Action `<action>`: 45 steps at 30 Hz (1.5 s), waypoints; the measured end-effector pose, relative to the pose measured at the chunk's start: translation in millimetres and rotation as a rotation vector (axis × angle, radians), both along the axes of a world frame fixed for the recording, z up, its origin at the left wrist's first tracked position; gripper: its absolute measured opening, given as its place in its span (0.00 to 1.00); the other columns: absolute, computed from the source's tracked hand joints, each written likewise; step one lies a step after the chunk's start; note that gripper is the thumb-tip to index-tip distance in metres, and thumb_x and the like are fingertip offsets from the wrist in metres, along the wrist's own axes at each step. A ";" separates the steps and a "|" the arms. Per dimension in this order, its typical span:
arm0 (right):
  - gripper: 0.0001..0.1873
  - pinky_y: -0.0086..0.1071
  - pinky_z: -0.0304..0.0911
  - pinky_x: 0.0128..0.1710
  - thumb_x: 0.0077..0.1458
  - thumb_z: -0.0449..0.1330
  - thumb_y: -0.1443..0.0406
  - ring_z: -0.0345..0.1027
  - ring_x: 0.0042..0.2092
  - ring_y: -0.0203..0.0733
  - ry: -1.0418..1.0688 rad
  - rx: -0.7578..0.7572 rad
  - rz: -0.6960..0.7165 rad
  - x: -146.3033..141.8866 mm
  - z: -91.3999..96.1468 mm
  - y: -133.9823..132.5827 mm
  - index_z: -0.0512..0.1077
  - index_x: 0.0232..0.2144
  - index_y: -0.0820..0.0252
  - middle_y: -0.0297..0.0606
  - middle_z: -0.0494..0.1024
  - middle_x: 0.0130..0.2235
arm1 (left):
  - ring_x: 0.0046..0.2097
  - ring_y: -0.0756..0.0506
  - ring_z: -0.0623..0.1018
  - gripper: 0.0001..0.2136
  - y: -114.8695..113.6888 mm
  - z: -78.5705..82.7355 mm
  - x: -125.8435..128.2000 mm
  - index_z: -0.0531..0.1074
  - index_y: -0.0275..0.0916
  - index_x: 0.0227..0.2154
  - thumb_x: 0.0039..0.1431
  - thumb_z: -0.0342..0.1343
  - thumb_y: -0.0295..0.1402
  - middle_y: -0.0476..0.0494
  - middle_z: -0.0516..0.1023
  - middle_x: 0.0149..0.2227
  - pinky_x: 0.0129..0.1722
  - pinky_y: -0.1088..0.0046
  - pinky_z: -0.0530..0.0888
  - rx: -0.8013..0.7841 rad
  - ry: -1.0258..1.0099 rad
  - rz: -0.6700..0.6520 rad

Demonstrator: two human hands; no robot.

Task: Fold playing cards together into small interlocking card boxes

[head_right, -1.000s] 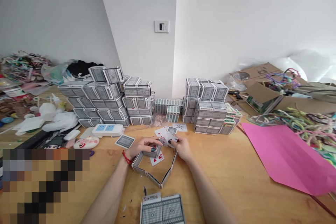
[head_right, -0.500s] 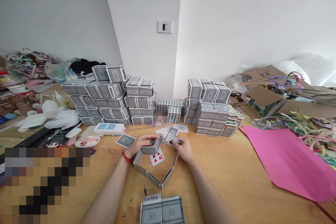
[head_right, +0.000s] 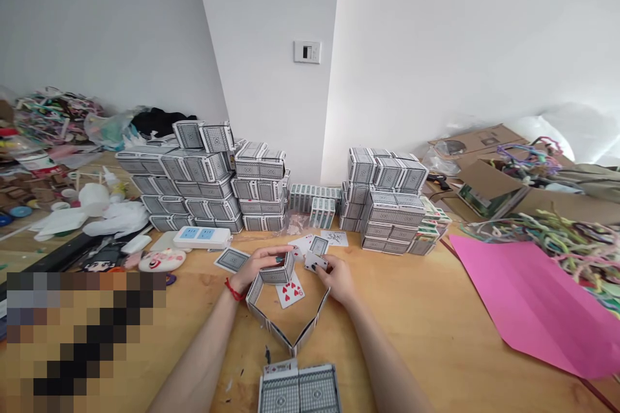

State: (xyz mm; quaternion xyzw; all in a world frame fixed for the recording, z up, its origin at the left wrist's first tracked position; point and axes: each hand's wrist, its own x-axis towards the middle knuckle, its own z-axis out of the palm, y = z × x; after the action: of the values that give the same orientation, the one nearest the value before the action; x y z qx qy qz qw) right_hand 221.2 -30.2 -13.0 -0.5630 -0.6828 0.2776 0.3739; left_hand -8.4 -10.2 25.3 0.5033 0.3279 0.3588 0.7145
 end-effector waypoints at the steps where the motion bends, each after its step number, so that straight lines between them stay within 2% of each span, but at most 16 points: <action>1: 0.11 0.28 0.55 0.24 0.45 0.54 0.63 0.61 0.23 0.36 -0.013 0.003 -0.006 0.2 -0.4 0.4 0.72 0.30 0.62 0.36 0.73 0.25 | 0.37 0.45 0.75 0.19 0.0 -0.3 0.0 0.71 0.36 0.43 0.43 0.56 0.29 0.41 0.74 0.43 0.37 0.72 0.69 -0.009 -0.003 0.000; 17: 0.10 0.31 0.60 0.29 0.48 0.52 0.62 0.66 0.29 0.41 -0.127 0.085 -0.001 -4.2 0.5 1.5 0.70 0.28 0.60 0.38 0.75 0.28 | 0.38 0.46 0.75 0.20 0.7 -3.0 3.4 0.70 0.36 0.45 0.44 0.56 0.28 0.40 0.74 0.45 0.35 0.75 0.69 0.026 0.031 -0.039; 24: 0.10 0.32 0.62 0.33 0.50 0.51 0.63 0.68 0.33 0.43 -0.028 0.090 0.001 -3.8 -1.4 0.9 0.70 0.32 0.60 0.40 0.76 0.33 | 0.39 0.44 0.75 0.20 1.3 -4.0 4.9 0.72 0.34 0.42 0.42 0.57 0.28 0.39 0.76 0.42 0.37 0.73 0.69 0.017 0.058 -0.037; 33: 0.11 0.33 0.62 0.33 0.50 0.52 0.60 0.69 0.34 0.44 0.071 0.037 0.014 -4.5 -2.3 0.5 0.68 0.34 0.60 0.40 0.76 0.33 | 0.38 0.45 0.75 0.19 1.1 -2.3 6.9 0.72 0.35 0.41 0.42 0.56 0.28 0.41 0.76 0.41 0.37 0.74 0.69 0.002 0.075 -0.051; 38: 0.10 0.32 0.62 0.32 0.50 0.51 0.61 0.68 0.32 0.42 0.090 0.037 -0.004 -7.2 -0.4 -0.7 0.65 0.35 0.59 0.39 0.75 0.32 | 0.37 0.47 0.75 0.18 -0.1 -0.8 7.6 0.72 0.35 0.41 0.42 0.55 0.27 0.42 0.76 0.41 0.36 0.76 0.68 0.013 0.078 -0.052; 45: 0.09 0.32 0.62 0.33 0.51 0.49 0.62 0.66 0.31 0.40 0.111 0.066 0.020 -9.6 5.7 -4.3 0.61 0.36 0.59 0.38 0.72 0.32 | 0.40 0.45 0.74 0.18 1.3 -4.0 7.0 0.72 0.35 0.42 0.43 0.55 0.27 0.42 0.76 0.42 0.38 0.74 0.68 0.057 0.105 -0.049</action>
State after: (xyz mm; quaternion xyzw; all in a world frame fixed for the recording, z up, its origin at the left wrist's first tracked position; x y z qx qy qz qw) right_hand 211.6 -34.5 -7.3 -0.5272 -0.6753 0.2897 0.4268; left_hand -1.4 -8.9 21.3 0.5496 0.3422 0.3234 0.6901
